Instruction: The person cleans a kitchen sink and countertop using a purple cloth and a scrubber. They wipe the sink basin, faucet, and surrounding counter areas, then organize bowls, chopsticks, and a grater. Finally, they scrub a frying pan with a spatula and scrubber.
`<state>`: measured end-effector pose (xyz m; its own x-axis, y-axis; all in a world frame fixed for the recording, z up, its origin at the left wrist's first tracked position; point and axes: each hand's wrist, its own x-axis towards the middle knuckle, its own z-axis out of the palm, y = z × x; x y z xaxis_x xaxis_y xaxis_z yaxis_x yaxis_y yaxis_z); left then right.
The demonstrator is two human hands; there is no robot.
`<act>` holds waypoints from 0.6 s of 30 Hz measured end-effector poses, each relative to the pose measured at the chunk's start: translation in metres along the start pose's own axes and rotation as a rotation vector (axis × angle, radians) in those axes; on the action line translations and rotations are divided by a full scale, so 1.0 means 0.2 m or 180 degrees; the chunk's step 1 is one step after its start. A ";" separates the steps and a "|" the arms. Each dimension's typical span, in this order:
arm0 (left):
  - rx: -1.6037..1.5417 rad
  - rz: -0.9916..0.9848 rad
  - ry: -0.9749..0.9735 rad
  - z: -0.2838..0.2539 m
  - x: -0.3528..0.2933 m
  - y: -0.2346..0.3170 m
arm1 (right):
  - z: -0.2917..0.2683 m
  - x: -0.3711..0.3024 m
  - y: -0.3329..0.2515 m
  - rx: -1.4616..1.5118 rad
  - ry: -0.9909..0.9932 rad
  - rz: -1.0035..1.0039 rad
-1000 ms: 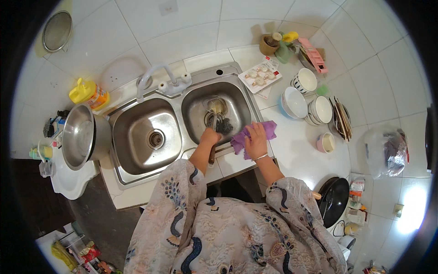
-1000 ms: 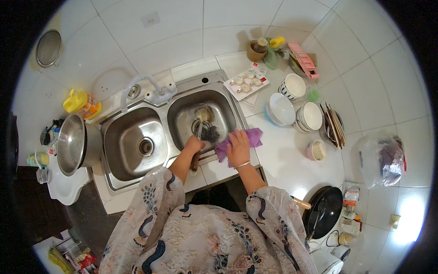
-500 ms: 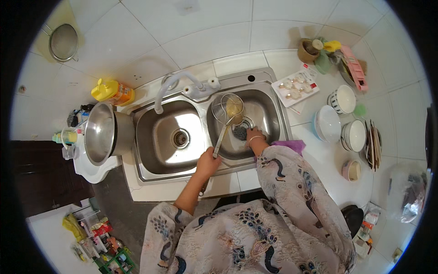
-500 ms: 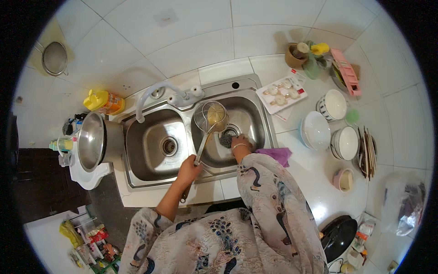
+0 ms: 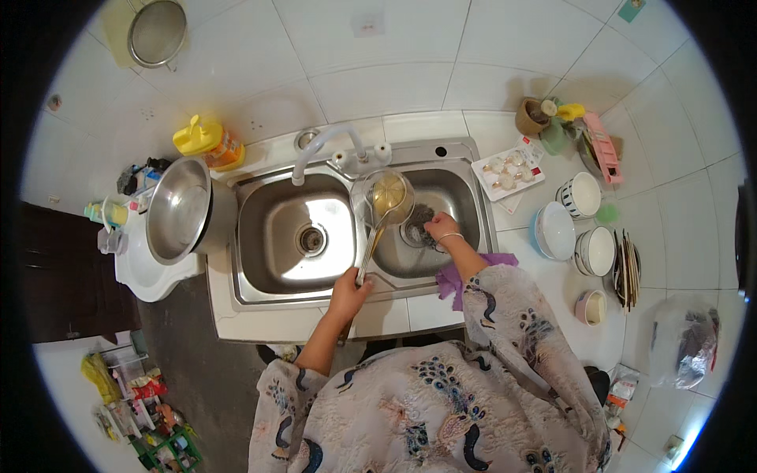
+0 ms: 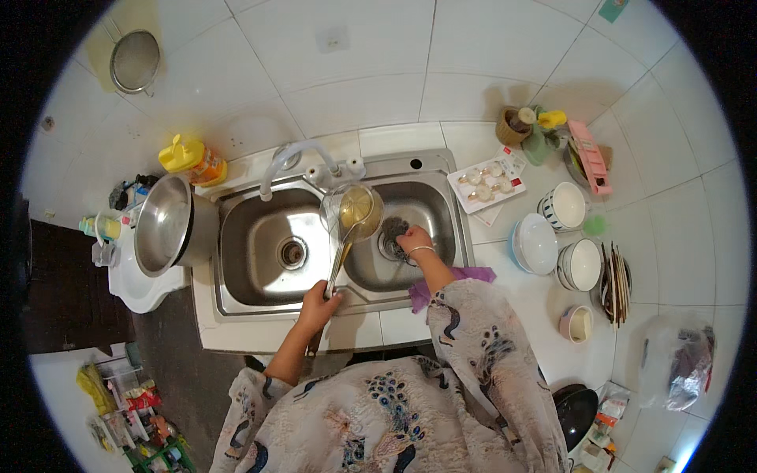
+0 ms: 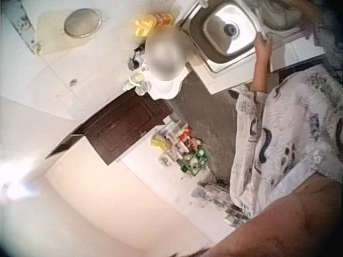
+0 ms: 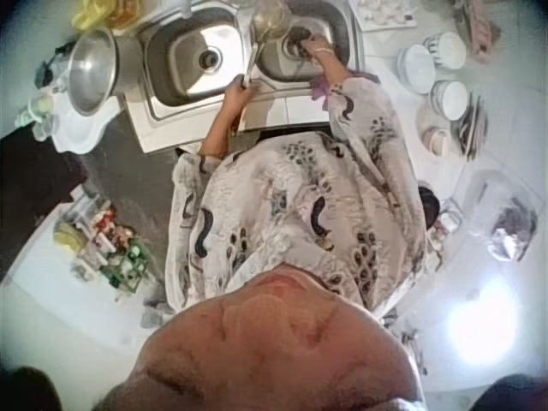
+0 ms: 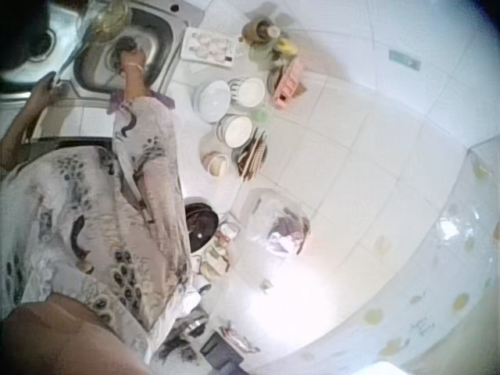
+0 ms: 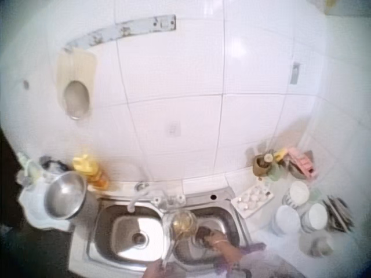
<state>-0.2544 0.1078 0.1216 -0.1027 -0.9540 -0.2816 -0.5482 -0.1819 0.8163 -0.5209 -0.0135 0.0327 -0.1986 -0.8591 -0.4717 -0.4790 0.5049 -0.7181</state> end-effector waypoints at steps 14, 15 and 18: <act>0.0055 -0.0433 0.0003 -0.10 -0.25 -0.13 | 0.01 0.45 -0.54 0.0032 0.0772 -0.0375; 0.0100 -0.0365 0.0007 -0.10 -0.25 -0.13 | -0.01 0.42 -0.51 0.0136 0.0921 -0.0684; 0.0228 -0.0281 0.0121 -0.03 -0.22 -0.34 | -0.18 0.15 -0.37 0.0287 0.0655 -0.0976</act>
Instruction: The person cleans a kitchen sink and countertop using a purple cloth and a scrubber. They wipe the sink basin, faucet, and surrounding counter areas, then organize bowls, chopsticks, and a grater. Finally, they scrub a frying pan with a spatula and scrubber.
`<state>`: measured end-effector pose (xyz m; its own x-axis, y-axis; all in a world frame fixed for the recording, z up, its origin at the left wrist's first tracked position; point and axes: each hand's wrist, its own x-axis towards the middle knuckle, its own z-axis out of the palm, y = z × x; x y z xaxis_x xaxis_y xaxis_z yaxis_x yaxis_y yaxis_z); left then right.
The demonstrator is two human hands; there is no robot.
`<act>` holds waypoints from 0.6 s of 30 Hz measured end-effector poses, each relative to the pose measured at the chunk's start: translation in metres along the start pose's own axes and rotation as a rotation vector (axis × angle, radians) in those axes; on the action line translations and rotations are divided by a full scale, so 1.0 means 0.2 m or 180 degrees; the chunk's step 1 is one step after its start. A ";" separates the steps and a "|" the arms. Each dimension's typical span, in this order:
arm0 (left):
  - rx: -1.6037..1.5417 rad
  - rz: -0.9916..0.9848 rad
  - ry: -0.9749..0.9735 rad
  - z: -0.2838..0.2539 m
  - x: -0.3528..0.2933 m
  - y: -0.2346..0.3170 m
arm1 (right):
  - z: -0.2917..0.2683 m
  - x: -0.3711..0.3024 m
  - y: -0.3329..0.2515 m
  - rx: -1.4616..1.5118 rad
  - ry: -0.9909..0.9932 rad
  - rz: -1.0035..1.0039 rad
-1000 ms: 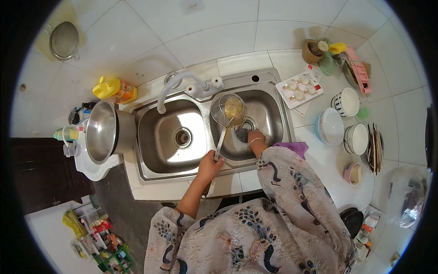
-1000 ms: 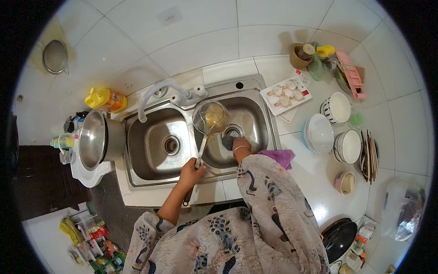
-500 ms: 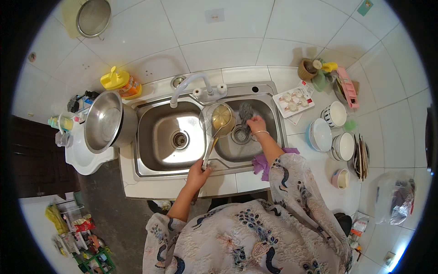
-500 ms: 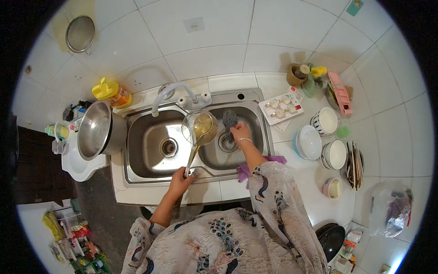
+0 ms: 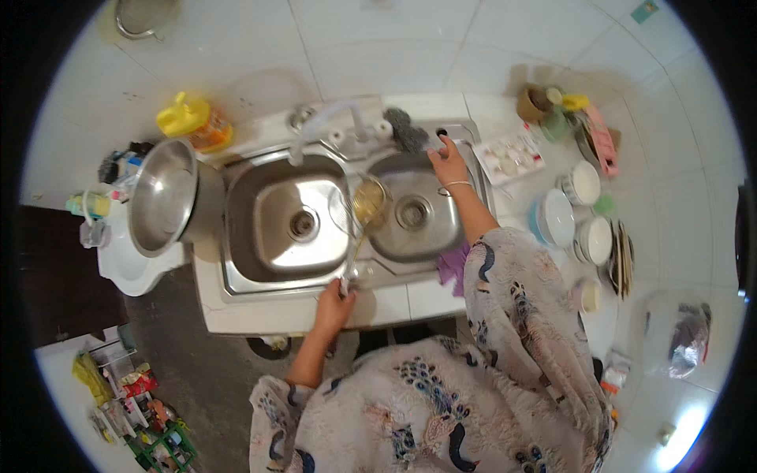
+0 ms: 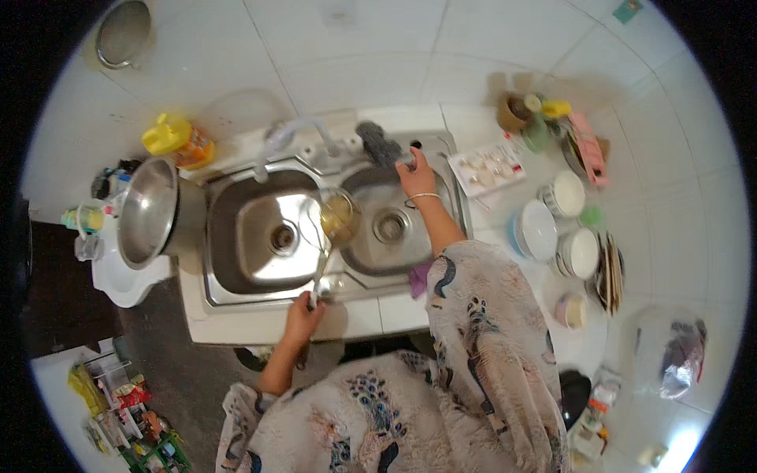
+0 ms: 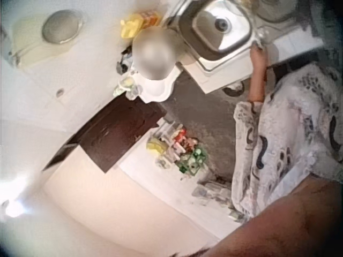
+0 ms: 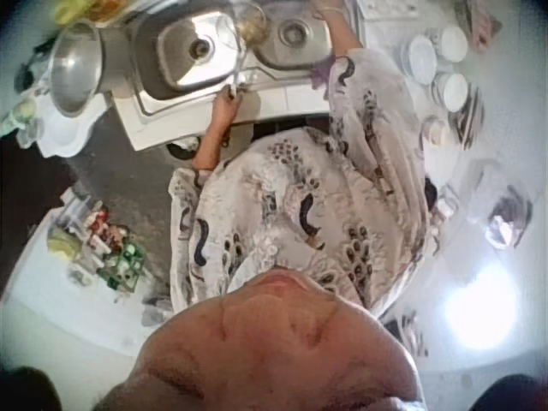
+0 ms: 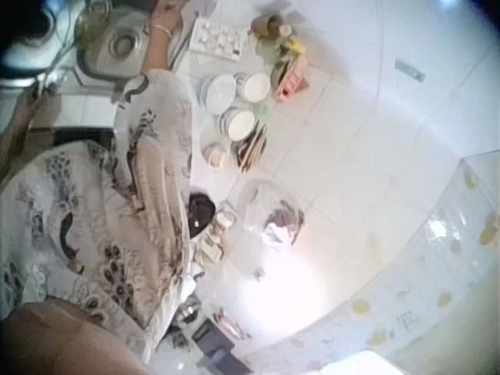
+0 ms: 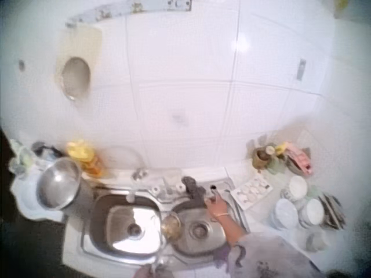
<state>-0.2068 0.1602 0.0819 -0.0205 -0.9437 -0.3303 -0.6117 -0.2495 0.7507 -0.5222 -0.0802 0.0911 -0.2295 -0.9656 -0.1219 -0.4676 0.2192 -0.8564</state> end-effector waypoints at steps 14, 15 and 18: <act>-0.0017 0.0105 -0.0285 -0.04 0.06 0.18 | -0.02 -1.20 0.34 -0.2073 0.0684 -0.0625; -0.0075 0.0066 -0.0286 -0.04 0.06 0.16 | 0.01 -1.18 0.30 -0.1979 0.0398 -0.0637; -0.0213 -0.0246 -0.0430 -0.03 0.07 0.11 | 0.05 -1.02 0.36 -0.1930 0.0069 -0.0753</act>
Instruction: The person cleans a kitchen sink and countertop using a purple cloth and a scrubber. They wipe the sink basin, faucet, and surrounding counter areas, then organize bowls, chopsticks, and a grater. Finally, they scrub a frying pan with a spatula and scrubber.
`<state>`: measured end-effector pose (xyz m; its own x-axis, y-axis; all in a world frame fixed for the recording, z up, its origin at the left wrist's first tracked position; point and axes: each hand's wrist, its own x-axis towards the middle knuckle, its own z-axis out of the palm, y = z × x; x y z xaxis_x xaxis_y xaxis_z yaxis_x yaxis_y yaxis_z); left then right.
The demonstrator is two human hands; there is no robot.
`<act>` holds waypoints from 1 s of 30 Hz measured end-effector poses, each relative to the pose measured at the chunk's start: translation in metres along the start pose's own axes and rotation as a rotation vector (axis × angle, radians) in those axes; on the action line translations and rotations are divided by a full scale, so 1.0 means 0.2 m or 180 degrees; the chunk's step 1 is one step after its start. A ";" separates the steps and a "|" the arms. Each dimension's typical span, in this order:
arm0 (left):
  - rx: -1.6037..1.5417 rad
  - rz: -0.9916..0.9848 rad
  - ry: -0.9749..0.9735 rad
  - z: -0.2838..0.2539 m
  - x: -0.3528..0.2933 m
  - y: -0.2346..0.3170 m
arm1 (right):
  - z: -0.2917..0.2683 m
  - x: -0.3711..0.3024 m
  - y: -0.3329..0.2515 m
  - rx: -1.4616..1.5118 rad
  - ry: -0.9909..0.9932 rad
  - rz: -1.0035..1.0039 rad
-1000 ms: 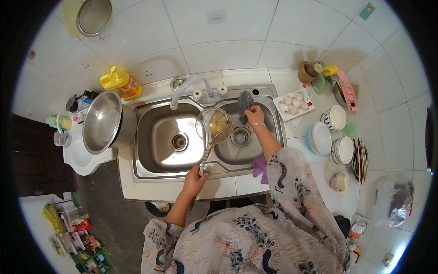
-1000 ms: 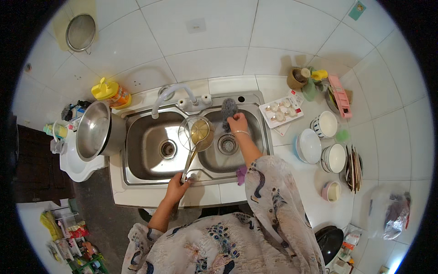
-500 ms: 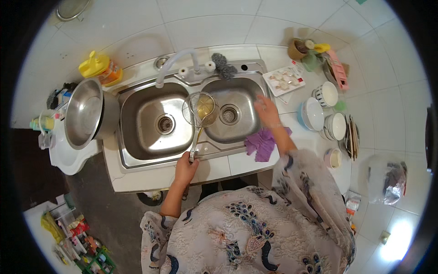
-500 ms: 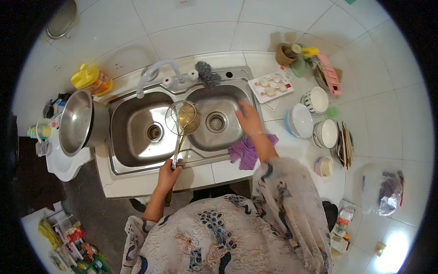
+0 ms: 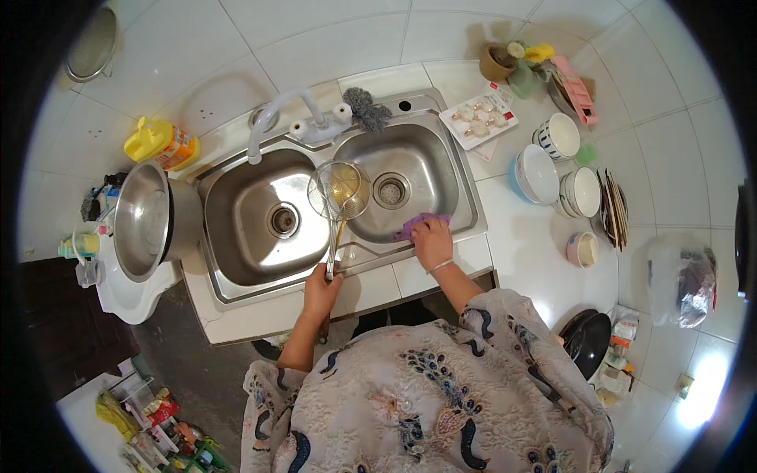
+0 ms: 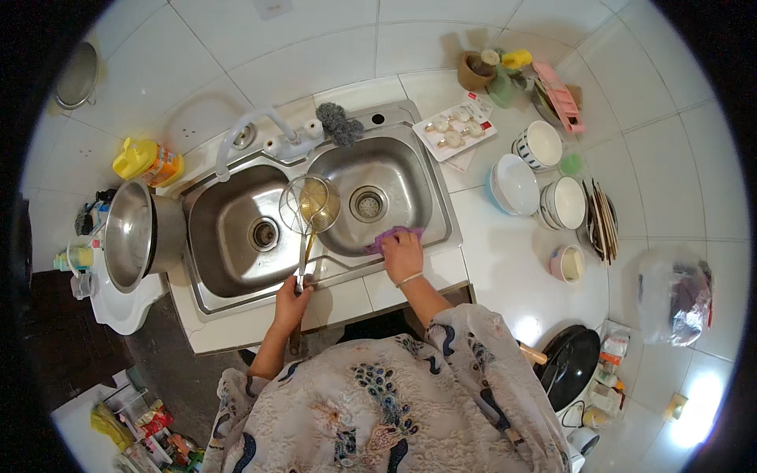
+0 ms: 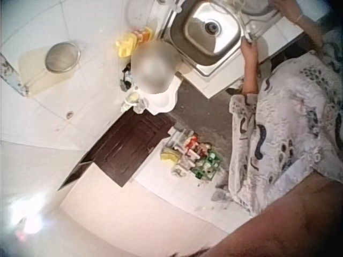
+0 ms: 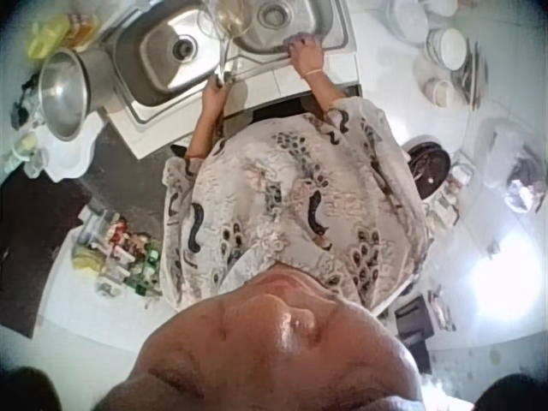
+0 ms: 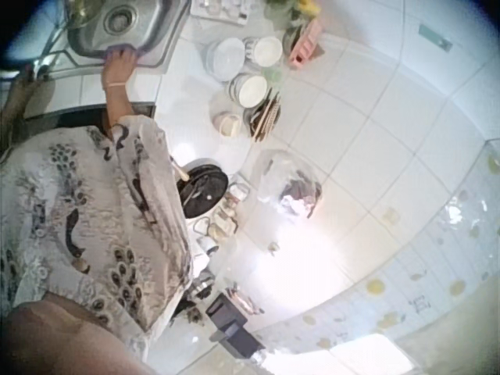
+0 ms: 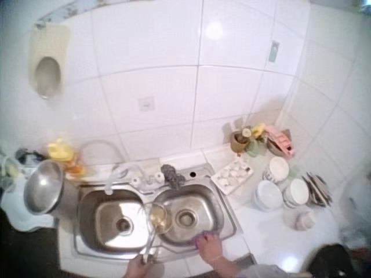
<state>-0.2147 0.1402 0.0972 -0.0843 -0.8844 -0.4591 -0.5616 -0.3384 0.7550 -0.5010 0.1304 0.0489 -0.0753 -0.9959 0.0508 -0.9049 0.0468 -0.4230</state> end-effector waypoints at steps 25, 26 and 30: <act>-0.0679 -0.0490 0.0340 0.02 0.08 0.00 | 0.65 0.59 0.09 -0.0035 -0.2367 -0.1702; -0.0590 -0.0431 0.0301 0.03 0.08 -0.01 | 0.61 0.60 0.16 -0.0107 -0.2701 -0.1729; -0.0436 -0.0110 0.0260 0.03 0.08 -0.01 | 0.57 0.65 0.44 -0.0789 -0.3570 -0.1196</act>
<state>-0.2193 0.1279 0.0850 0.0037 -0.8927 -0.4506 -0.4452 -0.4049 0.7987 -0.5431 -0.0045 -0.0859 0.5038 -0.4587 -0.7320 -0.8574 -0.3687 -0.3590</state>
